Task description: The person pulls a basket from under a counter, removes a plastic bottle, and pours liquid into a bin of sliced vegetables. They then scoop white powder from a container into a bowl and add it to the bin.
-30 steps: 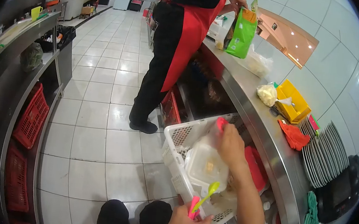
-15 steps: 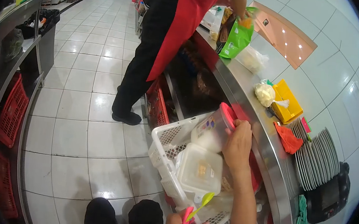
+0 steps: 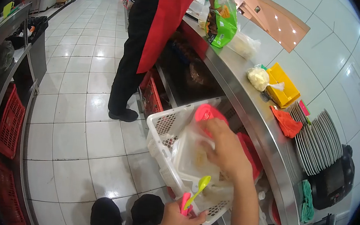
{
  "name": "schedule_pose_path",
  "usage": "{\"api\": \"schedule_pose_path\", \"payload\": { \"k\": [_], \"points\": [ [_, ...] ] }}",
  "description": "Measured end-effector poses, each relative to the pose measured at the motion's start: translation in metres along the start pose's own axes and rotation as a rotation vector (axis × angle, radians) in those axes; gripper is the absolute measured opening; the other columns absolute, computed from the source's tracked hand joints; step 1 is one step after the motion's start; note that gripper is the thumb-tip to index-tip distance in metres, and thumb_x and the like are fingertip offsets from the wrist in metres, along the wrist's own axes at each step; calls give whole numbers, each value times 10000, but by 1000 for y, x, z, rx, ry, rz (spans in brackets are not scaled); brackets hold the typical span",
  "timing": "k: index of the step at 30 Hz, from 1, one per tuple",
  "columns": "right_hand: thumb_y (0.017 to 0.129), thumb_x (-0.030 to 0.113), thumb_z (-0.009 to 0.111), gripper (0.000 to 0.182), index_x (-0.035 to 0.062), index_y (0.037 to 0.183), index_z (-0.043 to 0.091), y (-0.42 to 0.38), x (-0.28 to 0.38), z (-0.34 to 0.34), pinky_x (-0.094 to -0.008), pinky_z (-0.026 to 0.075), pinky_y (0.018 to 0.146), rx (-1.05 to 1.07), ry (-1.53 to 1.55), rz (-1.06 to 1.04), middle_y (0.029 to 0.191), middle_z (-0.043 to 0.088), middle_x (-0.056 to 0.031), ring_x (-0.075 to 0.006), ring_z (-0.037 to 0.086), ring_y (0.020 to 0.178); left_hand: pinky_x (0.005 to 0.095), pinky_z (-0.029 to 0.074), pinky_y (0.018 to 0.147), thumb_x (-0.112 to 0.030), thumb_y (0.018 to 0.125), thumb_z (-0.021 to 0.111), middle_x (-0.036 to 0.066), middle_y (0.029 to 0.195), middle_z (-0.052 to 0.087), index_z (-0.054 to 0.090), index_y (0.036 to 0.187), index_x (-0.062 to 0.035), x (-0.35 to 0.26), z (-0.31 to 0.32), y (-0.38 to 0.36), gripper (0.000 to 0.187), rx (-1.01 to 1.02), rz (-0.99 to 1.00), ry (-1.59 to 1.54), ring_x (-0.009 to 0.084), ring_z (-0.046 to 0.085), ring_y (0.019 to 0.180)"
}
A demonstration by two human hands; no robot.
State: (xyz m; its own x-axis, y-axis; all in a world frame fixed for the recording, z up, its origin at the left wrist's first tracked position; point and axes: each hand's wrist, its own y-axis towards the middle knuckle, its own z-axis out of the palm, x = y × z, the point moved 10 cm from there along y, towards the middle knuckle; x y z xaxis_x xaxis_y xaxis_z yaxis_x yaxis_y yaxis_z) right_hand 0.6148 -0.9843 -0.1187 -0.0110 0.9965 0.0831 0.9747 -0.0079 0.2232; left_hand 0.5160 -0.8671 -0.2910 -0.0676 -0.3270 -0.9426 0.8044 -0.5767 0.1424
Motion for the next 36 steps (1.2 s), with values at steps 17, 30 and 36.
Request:
{"api": "schedule_pose_path", "payload": {
  "k": [17,30,36],
  "points": [
    [833,478,756,451,78,1035,707,-67,26,60,-451,567,676,-65,-383,127,934,618,-92,-296,649,797,287,486,515,-163,753,897,2,587,606,586,786,-24,-5,-10,8,342,4,9,17,56,576,533],
    [881,524,711,702,-36,1284,584,-73,-58,-16,-498,351,1149,-251,-381,147,1344,605,-230,-425,462,1372,257,503,616,6,777,790,18,824,666,644,981,32,5,-49,9,252,-18,-17,-71,79,605,663],
    [944,396,585,636,-85,1358,536,2,-144,15,-484,439,1082,81,76,593,1263,639,-319,-440,598,1244,320,568,721,5,761,806,85,939,661,558,1135,60,20,-79,-3,452,-43,-59,-11,158,663,768]
  ]
}}
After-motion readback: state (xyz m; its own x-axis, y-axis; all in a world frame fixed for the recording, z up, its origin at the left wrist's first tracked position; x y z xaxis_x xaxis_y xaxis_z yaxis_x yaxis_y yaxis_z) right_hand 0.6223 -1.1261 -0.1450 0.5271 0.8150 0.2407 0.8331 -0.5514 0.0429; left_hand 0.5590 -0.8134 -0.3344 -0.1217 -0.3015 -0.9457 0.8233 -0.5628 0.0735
